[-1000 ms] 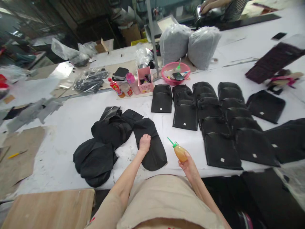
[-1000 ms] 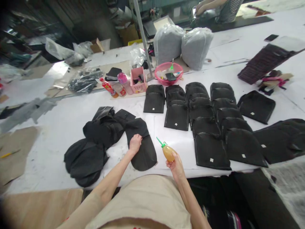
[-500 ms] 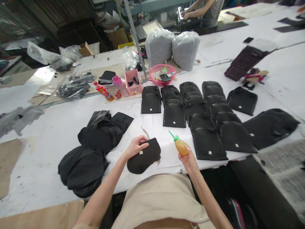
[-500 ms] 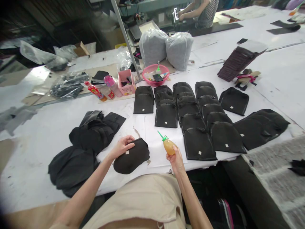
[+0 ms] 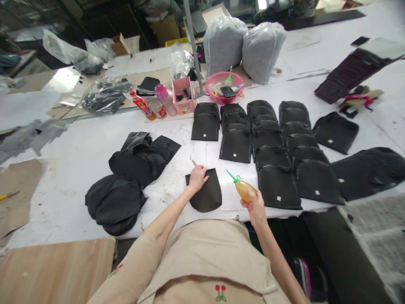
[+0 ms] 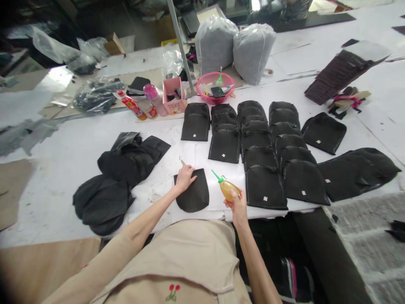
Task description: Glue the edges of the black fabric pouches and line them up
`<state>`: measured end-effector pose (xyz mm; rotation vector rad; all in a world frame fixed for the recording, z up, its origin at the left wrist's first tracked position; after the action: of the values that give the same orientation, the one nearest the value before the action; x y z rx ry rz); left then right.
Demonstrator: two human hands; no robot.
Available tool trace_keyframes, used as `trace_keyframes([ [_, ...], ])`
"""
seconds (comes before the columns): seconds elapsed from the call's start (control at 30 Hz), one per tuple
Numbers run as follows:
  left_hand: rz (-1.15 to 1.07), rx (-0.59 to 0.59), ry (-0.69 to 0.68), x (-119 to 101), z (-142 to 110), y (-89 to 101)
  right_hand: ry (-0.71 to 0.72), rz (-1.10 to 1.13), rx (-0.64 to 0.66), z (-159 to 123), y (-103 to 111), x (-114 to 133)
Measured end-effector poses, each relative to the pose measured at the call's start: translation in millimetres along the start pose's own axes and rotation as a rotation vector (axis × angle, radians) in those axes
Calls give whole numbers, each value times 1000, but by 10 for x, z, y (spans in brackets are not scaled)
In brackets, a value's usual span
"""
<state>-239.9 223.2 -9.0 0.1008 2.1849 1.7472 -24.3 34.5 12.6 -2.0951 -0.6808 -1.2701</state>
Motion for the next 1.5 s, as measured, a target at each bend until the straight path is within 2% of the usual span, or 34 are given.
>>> trace_keyframes([
  [0.1, -11, 27, -71, -103, -251, -84, 47, -158, 0, 32, 42, -12],
  [0.2, -5, 73, -32, -124, -372, -190, 109, -320, 57, 136, -42, -23],
  [0.3, 49, 96, 15, -148, -394, -258, 185, -487, 147, 288, -201, -47],
  [0.5, 114, 143, 27, -179, -401, -324, 536, -775, 264, 524, -533, 102],
  [0.6, 116, 134, 13, -192, -414, -303, 617, -846, 312, 563, -649, 151],
  [1.0, 121, 151, -8, -220, -415, -288, 720, -981, 419, 641, -883, 147],
  [1.23, 118, 137, -11, -224, -426, -267, 724, -1080, 494, 611, -915, 178],
  [1.5, 108, 147, -4, -222, -417, -292, 740, -1082, 474, 665, -978, 199],
])
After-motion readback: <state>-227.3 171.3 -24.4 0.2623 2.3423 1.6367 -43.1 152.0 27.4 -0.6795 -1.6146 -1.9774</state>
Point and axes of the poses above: each hand's wrist, its own z-axis towards the middle knuckle, its own y-axis out of the back of the hand, x = y × z, the point moved 9 cm from there along z, towards the middle knuckle, and after that the axes turned 13 degrees about y, right-handed, at the moved point
